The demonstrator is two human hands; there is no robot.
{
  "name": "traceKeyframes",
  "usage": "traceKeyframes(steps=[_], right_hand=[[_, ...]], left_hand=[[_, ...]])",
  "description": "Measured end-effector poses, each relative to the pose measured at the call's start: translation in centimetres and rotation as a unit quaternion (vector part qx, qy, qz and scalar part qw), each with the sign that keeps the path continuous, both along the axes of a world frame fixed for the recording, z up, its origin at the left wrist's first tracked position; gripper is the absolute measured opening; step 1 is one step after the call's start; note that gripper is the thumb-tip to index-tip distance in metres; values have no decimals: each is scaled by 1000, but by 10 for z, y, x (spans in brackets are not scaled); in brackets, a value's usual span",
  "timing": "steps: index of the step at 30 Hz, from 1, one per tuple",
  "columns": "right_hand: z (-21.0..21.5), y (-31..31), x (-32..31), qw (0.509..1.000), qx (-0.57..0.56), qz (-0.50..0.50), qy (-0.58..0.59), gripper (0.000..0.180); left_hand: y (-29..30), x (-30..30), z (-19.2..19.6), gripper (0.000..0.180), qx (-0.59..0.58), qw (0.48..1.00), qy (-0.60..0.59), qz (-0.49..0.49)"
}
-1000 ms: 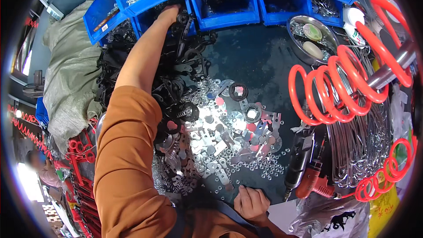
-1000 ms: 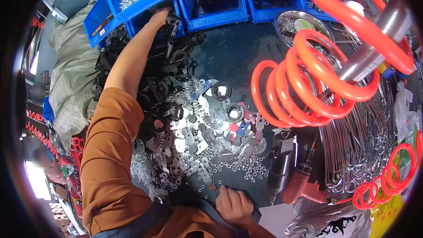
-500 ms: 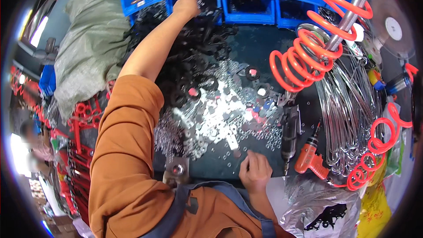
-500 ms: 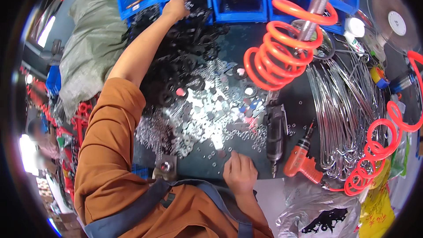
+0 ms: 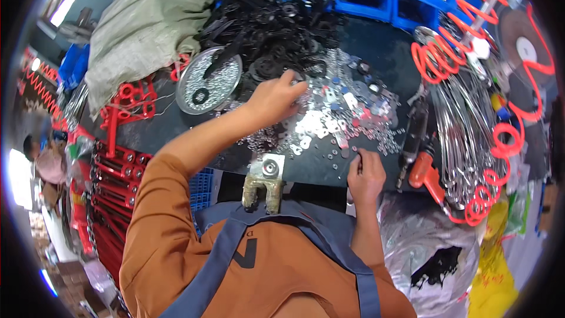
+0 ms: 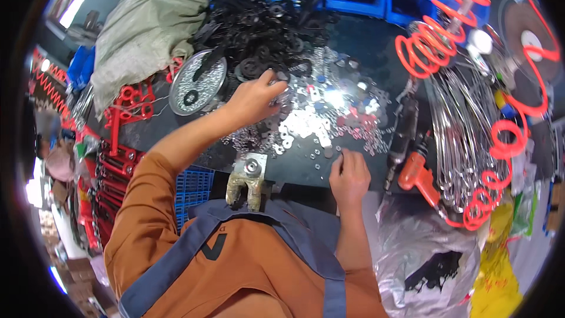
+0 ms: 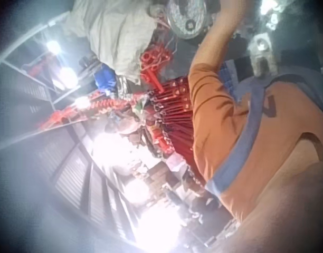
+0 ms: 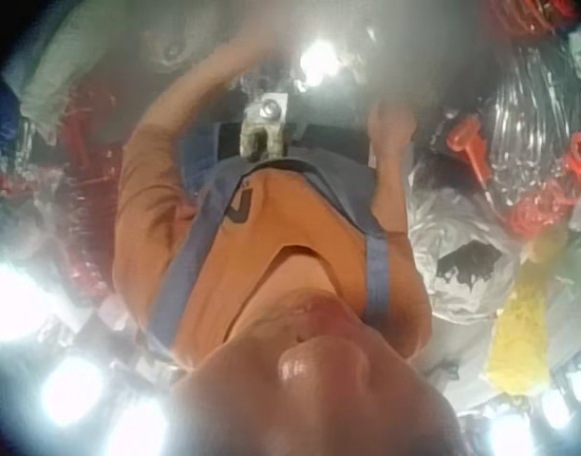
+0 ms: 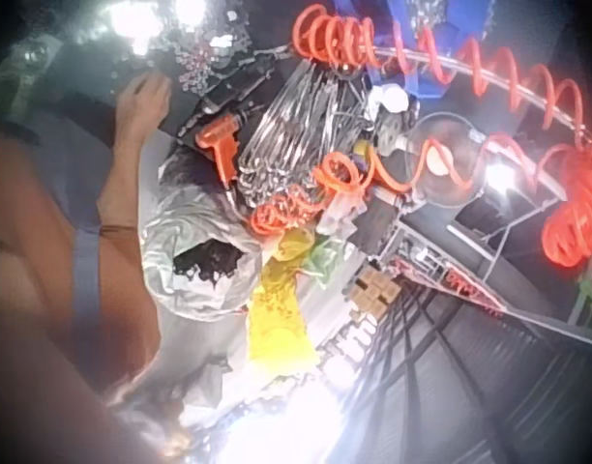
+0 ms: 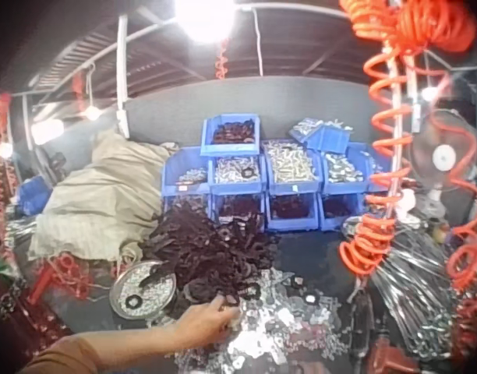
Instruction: Assembling the frames and mechanical components of manual caulking guns at a manufacturing workstation.
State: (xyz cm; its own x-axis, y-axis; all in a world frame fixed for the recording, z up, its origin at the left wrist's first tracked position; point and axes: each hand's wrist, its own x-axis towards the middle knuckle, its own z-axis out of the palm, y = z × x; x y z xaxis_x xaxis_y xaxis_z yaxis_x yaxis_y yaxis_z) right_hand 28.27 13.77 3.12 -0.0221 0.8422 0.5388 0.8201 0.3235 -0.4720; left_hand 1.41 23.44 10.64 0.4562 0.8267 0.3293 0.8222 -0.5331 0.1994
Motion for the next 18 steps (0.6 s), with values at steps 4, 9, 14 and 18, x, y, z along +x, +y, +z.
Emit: traceKeyframes(steps=[4, 9, 14, 18], right_hand=[[1, 2, -1, 1000, 0, 18, 14, 17], [1, 0, -2, 1000, 20, 2, -4, 17], [-1, -1, -2, 999, 48, -7, -21, 18], [-2, -2, 2, 999, 43, -12, -17, 17]], left_hand=[[-16, -7, -17, 54, -8, 1000, 2, 25], [-18, -8, -21, 80, -20, 999, 39, -12], [1, 36, -1, 70, 9, 998, 44, -49], [70, 97, -4, 63, -2, 995, 7, -102]])
